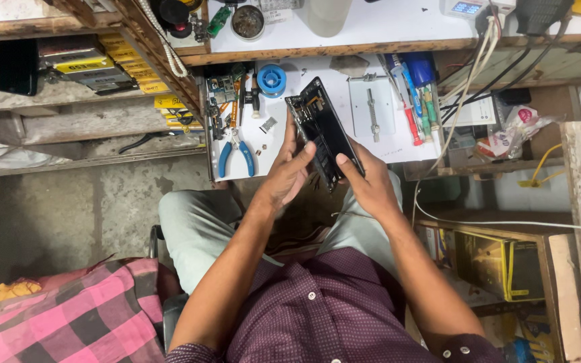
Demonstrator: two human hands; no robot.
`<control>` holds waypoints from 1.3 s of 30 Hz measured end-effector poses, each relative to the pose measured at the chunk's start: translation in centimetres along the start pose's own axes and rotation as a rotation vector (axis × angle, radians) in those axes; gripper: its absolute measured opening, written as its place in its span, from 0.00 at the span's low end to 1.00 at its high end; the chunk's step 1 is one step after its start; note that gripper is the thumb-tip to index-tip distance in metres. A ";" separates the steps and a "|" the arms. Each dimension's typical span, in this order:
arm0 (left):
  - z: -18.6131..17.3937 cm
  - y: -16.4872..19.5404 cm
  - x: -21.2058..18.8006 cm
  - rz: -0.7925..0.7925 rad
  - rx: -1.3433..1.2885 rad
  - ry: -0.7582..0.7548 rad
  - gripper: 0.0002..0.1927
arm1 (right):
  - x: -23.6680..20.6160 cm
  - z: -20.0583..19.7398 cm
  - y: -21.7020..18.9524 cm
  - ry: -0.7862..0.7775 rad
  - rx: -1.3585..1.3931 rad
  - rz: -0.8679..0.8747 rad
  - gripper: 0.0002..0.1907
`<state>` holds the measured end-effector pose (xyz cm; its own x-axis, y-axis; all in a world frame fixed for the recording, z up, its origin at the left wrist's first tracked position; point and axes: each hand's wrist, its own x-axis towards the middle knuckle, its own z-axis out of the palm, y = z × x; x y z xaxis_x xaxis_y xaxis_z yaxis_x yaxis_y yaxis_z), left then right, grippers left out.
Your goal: The person sits at a repair bench and disassembles a smartphone. They pry open the phone, separate the back cover and battery assembly, and use a screwdriver to unscrew and remove internal components, placing parts on the workbench.
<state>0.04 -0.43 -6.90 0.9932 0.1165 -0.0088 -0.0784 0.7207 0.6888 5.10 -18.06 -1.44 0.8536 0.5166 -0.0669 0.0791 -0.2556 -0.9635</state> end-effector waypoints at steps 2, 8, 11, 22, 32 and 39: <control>-0.1 -0.4 -0.1 -0.029 -0.091 -0.008 0.49 | -0.3 0.2 -0.6 0.013 -0.096 0.035 0.28; -0.1 -1.0 -0.4 -0.060 -0.172 0.007 0.33 | -1.0 0.7 -1.8 0.022 -0.320 -0.197 0.31; -0.3 -1.1 -0.6 -0.124 -0.239 0.013 0.36 | -1.5 1.3 -1.9 0.010 -0.333 -0.191 0.34; 1.3 -0.3 -0.9 -0.093 -0.313 0.017 0.32 | -2.1 2.5 -1.1 -0.021 -0.546 -0.231 0.46; 3.2 0.7 -1.0 -0.061 -0.189 0.124 0.25 | -2.5 3.1 -1.3 -0.043 -0.680 -0.123 0.57; 2.6 0.4 -0.7 -0.046 -0.190 0.119 0.24 | -2.4 3.3 -0.9 0.010 -0.758 -0.313 0.58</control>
<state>-0.47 -1.97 -4.76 0.9798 0.1522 -0.1299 -0.0595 0.8414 0.5372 1.27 -16.34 -1.24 0.7383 0.6496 0.1817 0.6380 -0.5851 -0.5006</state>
